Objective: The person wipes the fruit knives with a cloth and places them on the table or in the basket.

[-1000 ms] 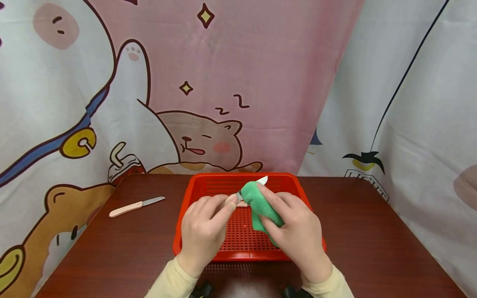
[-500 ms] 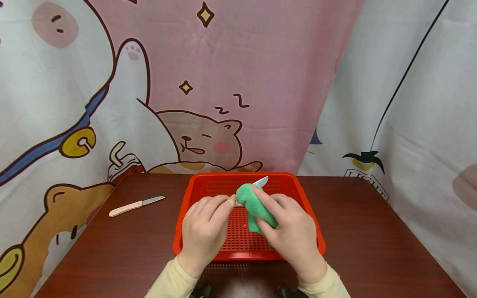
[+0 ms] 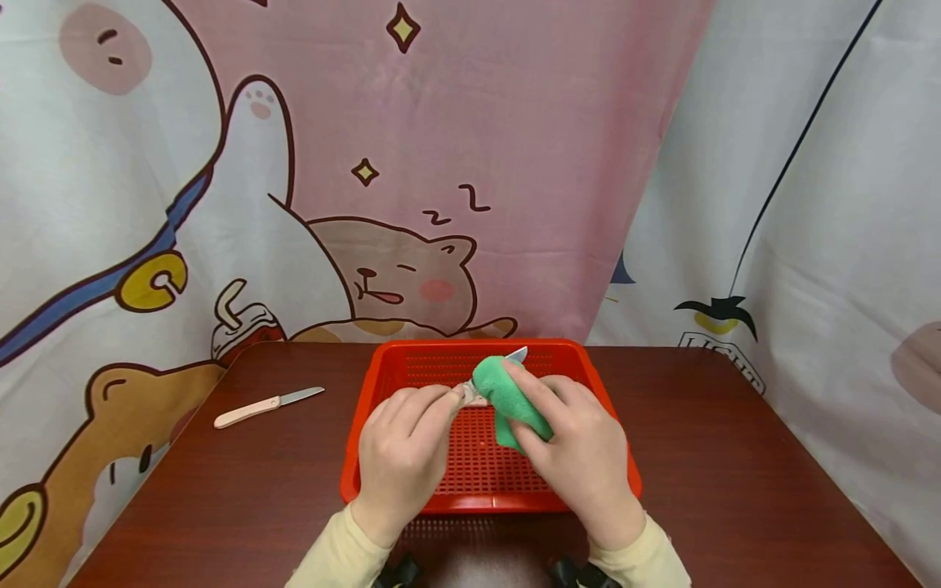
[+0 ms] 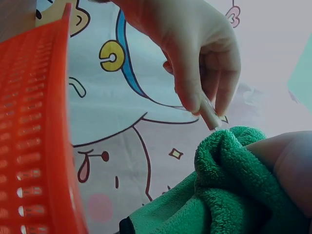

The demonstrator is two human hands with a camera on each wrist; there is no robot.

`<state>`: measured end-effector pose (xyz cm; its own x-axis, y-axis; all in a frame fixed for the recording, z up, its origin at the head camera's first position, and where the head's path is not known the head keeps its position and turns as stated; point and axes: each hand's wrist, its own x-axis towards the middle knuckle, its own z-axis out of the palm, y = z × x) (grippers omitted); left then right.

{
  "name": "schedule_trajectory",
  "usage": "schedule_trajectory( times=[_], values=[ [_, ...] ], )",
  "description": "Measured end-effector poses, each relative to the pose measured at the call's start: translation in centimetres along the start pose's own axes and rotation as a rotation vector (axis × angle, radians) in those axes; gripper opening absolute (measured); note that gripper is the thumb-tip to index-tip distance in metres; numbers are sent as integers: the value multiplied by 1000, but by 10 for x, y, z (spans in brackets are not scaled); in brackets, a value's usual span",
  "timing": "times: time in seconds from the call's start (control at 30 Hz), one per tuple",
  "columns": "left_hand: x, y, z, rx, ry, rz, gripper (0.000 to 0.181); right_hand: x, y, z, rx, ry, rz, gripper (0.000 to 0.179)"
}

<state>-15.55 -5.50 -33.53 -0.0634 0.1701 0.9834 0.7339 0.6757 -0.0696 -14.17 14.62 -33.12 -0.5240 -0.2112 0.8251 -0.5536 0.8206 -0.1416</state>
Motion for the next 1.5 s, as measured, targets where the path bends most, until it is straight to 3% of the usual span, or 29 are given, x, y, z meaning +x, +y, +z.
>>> schedule_trajectory(
  times=[0.4, 1.07, 1.3, 1.5],
  values=[
    [-3, 1, 0, -10, -29, -19, 16, 4, 18, -8, -32, 24, 73, 58],
    [2, 0, -1, -29, 0, -5, 13, 5, 28, -24, -35, 32, 159, 63],
    [0, -4, -1, -17, -17, -29, 13, 5, 28, -30, -3, 100, 140, 65],
    [-4, -6, 0, 1, -49, -60, 12, 5, 21, -24, 24, 97, 97, 65]
  ],
)
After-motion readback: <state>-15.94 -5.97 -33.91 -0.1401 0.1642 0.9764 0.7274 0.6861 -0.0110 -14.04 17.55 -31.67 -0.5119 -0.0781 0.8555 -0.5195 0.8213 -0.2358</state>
